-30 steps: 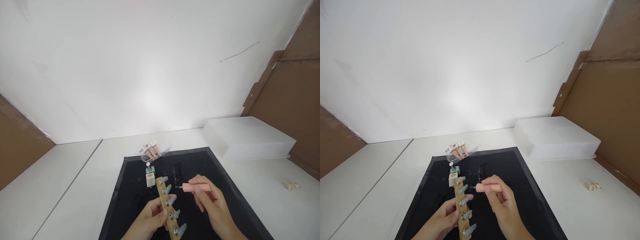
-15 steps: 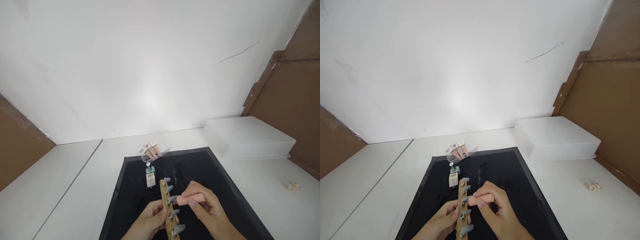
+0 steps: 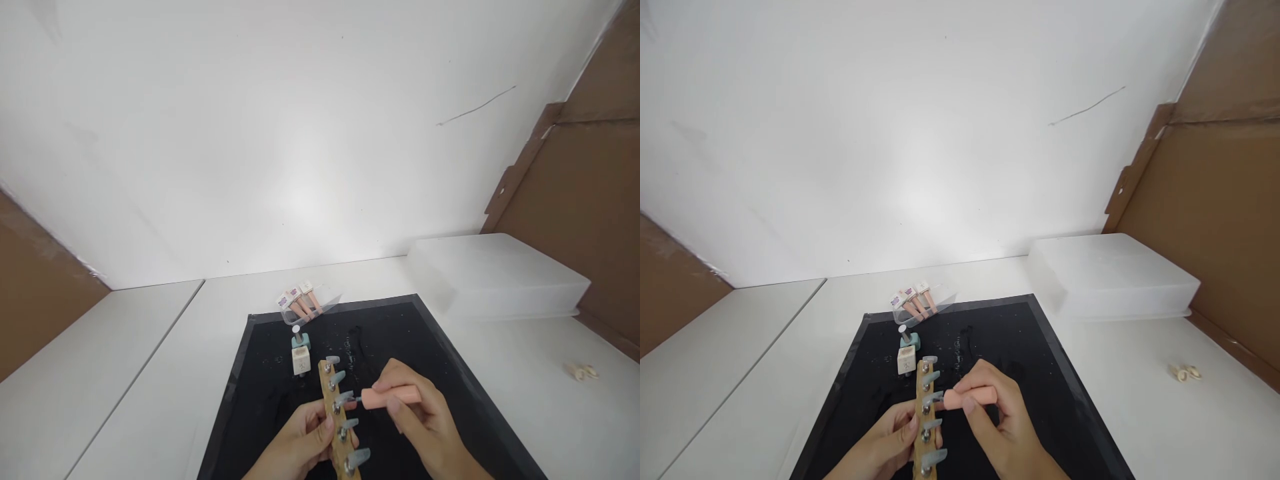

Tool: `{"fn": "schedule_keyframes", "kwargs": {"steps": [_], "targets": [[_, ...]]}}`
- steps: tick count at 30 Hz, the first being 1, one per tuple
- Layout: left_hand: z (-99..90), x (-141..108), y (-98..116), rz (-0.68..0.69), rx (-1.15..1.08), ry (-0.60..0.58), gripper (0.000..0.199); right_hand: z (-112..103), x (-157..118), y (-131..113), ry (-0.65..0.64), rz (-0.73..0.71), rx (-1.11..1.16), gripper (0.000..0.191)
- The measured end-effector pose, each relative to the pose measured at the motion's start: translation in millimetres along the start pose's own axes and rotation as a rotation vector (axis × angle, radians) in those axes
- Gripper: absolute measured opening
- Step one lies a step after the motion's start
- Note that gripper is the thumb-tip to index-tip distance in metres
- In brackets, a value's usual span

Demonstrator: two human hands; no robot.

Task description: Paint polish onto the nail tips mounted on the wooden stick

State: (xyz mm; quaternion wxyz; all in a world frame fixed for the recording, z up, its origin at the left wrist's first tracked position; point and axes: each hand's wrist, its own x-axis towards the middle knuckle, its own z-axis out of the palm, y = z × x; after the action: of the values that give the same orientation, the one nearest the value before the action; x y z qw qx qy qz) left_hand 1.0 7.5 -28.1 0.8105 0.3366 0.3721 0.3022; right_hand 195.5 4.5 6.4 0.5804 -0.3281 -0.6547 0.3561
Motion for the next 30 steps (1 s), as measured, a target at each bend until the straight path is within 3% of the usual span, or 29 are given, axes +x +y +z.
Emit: {"fn": "schedule_keyframes", "kwargs": {"steps": [6, 12, 16, 20, 25, 30], "targets": [[4.4, 1.1, 3.5, 0.000, 0.004, -0.032, 0.052, -0.4, 1.1, 0.4, -0.109, -0.016, -0.057, 0.015], [3.3, -2.2, 3.5, -0.033, -0.022, 0.025, 0.059, 2.0, -2.1, 8.4, 0.062, -0.028, -0.111, 0.018], [6.7, -6.4, 6.0, -0.056, -0.015, 0.037, 0.064, 2.4, -1.1, 6.1, 0.141, 0.055, -0.059, 0.019], [12.6, -11.7, 9.9, -0.051, 0.021, 0.102, 0.063, 1.7, -0.5, 3.2, 0.136, 0.086, 0.009, 0.018], [11.7, -8.3, 10.2, -0.020, 0.031, 0.063, 0.065, 2.0, -1.0, 1.0, 0.057, 0.119, 0.059, 0.023], [4.6, -4.2, 4.7, 0.023, 0.016, -0.016, 0.066, 2.9, 0.2, 3.2, 0.138, 0.190, 0.012, 0.026]]}}
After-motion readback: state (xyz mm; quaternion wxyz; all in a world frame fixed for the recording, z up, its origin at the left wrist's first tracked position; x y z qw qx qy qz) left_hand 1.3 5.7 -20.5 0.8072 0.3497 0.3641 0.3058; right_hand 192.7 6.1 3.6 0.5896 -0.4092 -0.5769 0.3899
